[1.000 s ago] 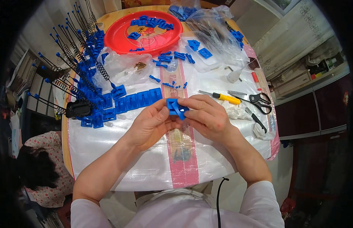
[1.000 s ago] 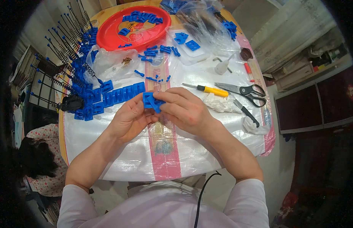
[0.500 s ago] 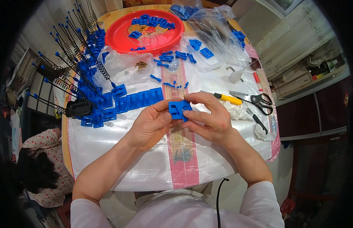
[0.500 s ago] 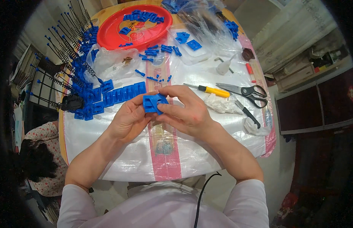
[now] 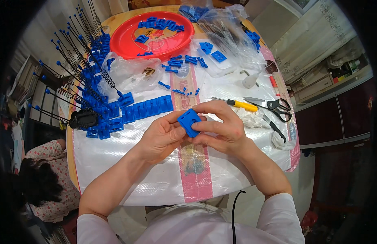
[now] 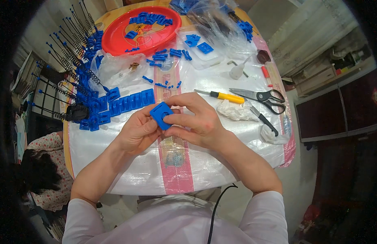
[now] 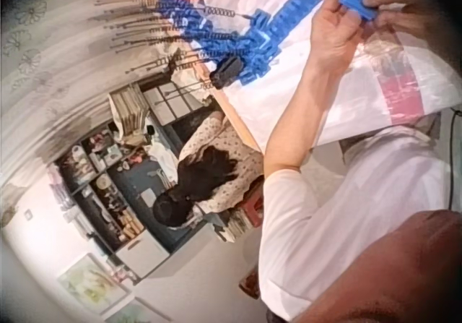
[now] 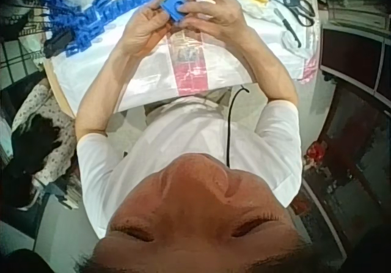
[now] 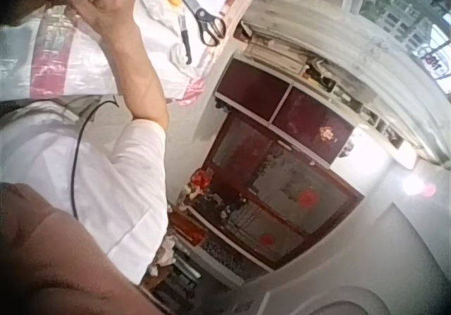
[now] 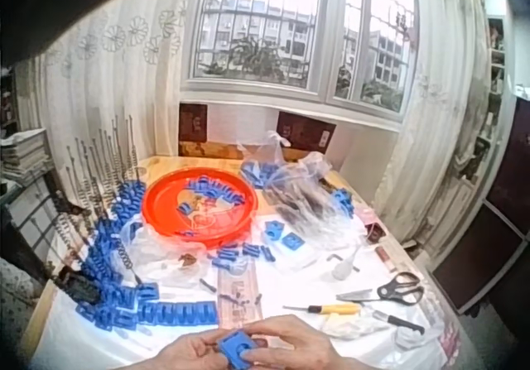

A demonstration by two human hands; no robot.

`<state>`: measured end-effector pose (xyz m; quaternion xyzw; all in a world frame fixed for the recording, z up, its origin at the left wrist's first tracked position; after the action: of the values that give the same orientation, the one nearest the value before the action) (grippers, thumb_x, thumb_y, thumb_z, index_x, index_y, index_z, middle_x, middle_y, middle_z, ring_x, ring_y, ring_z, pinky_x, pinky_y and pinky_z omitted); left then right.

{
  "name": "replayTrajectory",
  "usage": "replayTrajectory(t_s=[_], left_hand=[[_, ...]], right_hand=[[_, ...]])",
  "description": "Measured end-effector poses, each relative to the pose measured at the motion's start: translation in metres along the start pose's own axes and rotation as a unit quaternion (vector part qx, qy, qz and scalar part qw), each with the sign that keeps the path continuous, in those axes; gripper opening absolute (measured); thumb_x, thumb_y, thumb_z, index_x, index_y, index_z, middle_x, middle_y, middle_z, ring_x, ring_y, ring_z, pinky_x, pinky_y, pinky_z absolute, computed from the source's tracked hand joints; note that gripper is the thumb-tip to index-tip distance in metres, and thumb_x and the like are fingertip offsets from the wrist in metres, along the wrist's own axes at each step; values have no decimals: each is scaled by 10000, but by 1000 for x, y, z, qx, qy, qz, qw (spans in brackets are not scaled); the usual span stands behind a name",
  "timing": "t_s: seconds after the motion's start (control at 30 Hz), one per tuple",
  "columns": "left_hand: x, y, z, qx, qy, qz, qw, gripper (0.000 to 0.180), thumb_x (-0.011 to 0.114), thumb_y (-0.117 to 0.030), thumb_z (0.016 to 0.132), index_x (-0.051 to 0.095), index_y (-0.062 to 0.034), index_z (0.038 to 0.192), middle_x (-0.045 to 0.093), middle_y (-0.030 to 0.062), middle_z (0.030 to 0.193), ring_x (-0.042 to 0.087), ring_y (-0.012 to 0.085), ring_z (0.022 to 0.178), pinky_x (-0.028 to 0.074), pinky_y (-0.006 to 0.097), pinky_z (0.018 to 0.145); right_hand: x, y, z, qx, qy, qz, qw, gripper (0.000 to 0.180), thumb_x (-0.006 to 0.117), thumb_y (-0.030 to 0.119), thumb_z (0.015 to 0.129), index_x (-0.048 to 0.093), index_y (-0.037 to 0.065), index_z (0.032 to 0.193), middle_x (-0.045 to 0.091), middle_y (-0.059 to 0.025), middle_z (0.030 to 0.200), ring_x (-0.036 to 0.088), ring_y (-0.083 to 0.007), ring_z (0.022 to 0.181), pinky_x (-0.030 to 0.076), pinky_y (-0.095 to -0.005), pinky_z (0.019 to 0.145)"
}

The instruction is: Assembling small blue plastic fixture parts and applying glue from a bottle.

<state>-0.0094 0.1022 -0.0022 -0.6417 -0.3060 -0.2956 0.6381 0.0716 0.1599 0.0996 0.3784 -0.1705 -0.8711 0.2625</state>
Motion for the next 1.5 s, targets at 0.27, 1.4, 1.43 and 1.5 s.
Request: replayTrajectory(t_s=[0.27, 1.4, 1.43, 1.5], left_hand=[[0, 3, -2, -24, 1, -31, 999, 614, 670, -171, 923, 371, -56, 1446, 576, 105, 1283, 601, 212, 1148, 513, 360, 957], [-19, -1, 0, 31, -96, 106, 989, 419, 462, -109, 1032, 403, 63, 1411, 600, 177, 1257, 639, 257, 1106, 530, 380, 986], [-19, 1, 0, 28, -88, 95, 991, 423, 451, -125, 1039, 397, 62, 1415, 598, 178, 1258, 638, 263, 1111, 530, 381, 988], [-17, 5, 0, 22, -70, 71, 995, 432, 436, -156, 1049, 390, 62, 1420, 595, 178, 1258, 637, 269, 1113, 529, 381, 992]], right_hand=[[1, 4, 1, -16, -2, -4, 1000, 340, 830, 125, 685, 704, 62, 994, 635, -139, 1161, 621, -310, 1029, 512, -400, 852], [-6, -51, -27, 226, -98, 83, 966, 228, 637, -53, 837, 650, 12, 1055, 651, -117, 933, 654, -186, 785, 524, -279, 704], [-7, -45, -22, 199, -78, 71, 974, 238, 635, -54, 840, 651, 15, 1068, 654, -117, 931, 656, -184, 784, 525, -280, 704], [-3, -38, -17, 207, -53, 98, 972, 265, 635, -54, 843, 655, 23, 1096, 651, -113, 935, 654, -182, 784, 526, -283, 705]])
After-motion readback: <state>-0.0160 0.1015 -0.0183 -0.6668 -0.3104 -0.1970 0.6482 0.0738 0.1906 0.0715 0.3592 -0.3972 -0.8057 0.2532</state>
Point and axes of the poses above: each hand's wrist, its own z-axis towards the middle knuckle, its own x-axis out of the palm, y = z × x, the point moved 10 cm from there along z, towards the middle knuckle
